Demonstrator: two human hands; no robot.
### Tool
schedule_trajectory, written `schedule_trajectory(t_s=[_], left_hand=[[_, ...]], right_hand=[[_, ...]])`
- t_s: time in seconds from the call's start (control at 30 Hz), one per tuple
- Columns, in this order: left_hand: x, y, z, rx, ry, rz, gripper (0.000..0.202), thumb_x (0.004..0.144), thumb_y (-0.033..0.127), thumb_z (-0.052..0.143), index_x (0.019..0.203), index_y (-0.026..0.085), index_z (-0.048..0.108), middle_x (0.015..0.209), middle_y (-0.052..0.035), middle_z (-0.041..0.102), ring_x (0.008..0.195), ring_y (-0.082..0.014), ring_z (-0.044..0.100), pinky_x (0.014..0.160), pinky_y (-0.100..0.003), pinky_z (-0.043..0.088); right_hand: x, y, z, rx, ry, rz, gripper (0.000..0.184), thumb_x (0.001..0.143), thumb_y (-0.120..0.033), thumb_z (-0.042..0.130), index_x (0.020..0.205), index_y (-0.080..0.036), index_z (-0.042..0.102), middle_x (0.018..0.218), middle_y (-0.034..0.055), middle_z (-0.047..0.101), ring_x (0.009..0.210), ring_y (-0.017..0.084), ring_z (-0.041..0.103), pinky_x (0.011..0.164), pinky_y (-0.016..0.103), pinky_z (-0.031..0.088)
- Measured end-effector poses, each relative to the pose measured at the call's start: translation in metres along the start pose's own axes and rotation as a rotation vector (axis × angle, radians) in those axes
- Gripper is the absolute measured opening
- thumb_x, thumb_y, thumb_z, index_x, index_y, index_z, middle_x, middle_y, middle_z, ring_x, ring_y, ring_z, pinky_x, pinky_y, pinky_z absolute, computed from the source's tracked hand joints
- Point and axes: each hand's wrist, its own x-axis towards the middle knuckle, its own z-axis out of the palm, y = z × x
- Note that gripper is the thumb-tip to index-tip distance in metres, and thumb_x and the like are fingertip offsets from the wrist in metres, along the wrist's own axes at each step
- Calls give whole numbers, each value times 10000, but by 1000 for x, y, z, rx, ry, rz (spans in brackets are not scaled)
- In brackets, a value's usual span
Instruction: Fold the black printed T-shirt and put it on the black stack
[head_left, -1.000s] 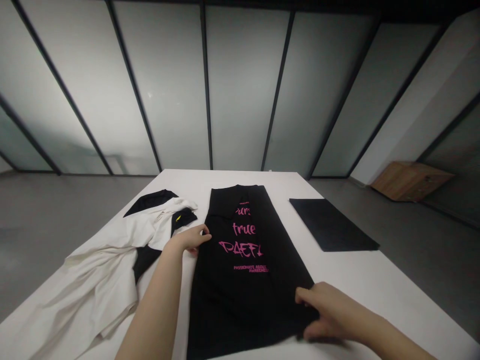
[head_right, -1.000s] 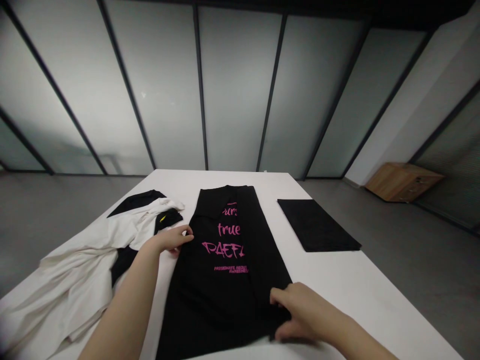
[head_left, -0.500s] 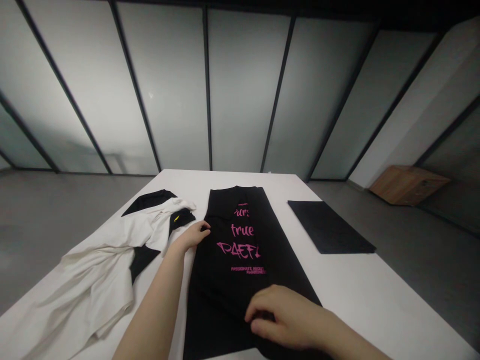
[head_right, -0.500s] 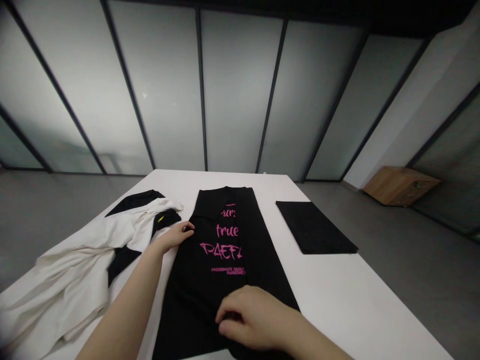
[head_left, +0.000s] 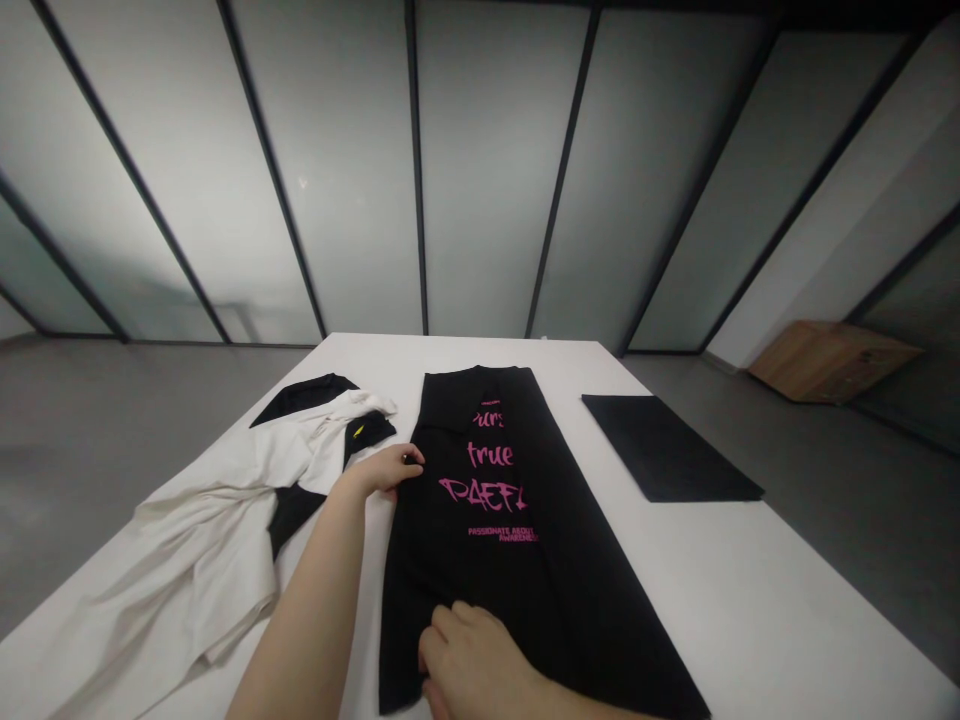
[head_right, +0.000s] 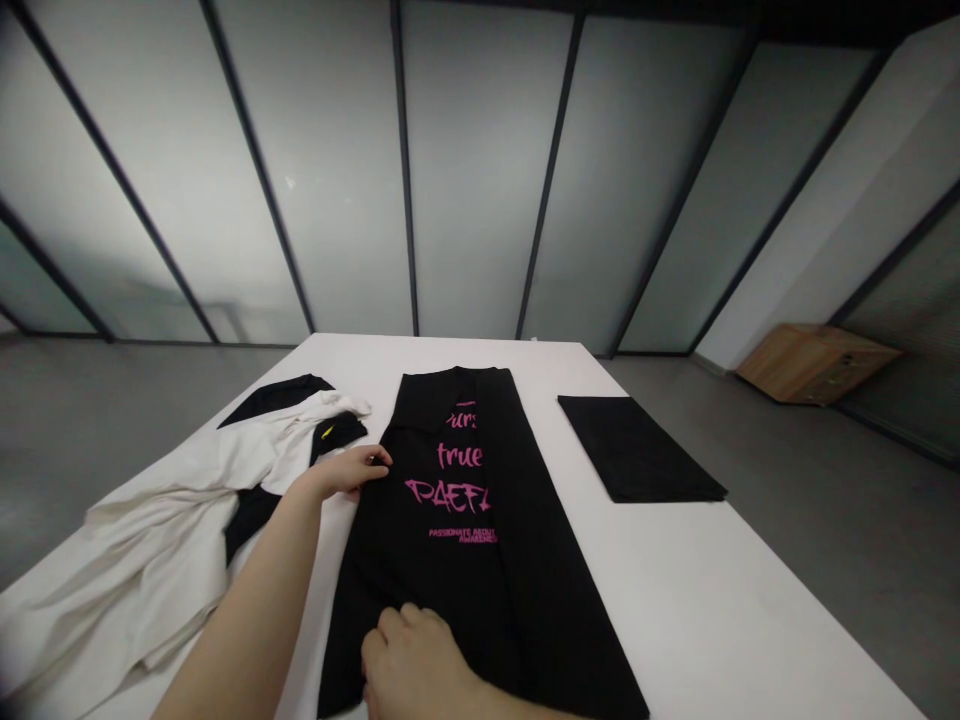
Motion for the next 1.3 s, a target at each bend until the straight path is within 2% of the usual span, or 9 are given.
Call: schedule_trajectory(t_s=[0.17,0.3,0.5,0.63,0.77,0.93,1.03,1.2,1.3], left_hand=[[-4,1,-2,-76,-23,-11,355,899,427,673,1217,270,662,854,9,632,542,-138,615,488,-246,513],[-6,1,-3,-95,-25,16,359,916,417,651,1241,264,664,890,2,632,559,-124,605,505,-238,518],[4,1,1,-176,161,73,279,947,372,608,1177,222,656,802,23,540,577,-112,552,471,-193,471],[10,-5,3,-261,236,110,260,973,329,556,1194,211,626,766,40,515,543,-93,525,496,-187,478],[14,-11,4,-140,296,117,262,946,278,580,1191,218,653,870,6,633,567,-101,580,559,-220,509],[12,-9,3,225,468,168,235,852,161,658,1056,232,750,1068,-58,743,988,-211,712,858,-271,538],[12,-6,3,321,547,67,208,911,210,613,1052,222,765,1105,-100,753,1042,-252,710,868,-296,531],[16,-3,8,336,620,13,325,1033,298,463,1171,180,732,1112,-144,743,1060,-277,711,860,-318,517],[20,-2,14,324,647,120,407,1057,344,464,1400,197,626,1208,-125,723,1133,-256,681,952,-324,498]], right_hand=[[4,-3,-8,175,-145,-113,304,954,-427,708,1142,-189,716,1077,71,799,914,252,765,729,297,566],[6,-3,-17,286,-293,-252,297,1019,-443,621,1238,-262,708,1077,22,818,887,227,786,621,254,516],[21,-16,-35,237,-275,-250,518,1017,-463,555,1530,-408,511,1189,22,810,927,273,802,571,281,510],[36,-20,-32,118,-323,-265,499,960,-468,596,1440,-333,608,1070,66,824,865,295,802,535,290,498],[46,-17,-22,97,-364,-357,432,963,-489,574,1357,-324,637,942,52,818,726,268,774,450,269,407],[49,-14,-23,117,-358,-490,299,998,-460,548,1275,-376,624,974,-17,812,716,206,757,432,247,313],[45,-10,-26,156,-314,-506,228,1010,-454,564,1216,-389,636,1015,-52,807,745,185,759,447,243,292],[34,-3,-25,237,-204,-509,185,1061,-464,525,1130,-354,657,1044,-75,802,859,162,764,506,235,340],[30,2,-23,307,-205,-486,188,1065,-488,546,1079,-346,668,1031,-91,798,892,150,758,577,216,396]])
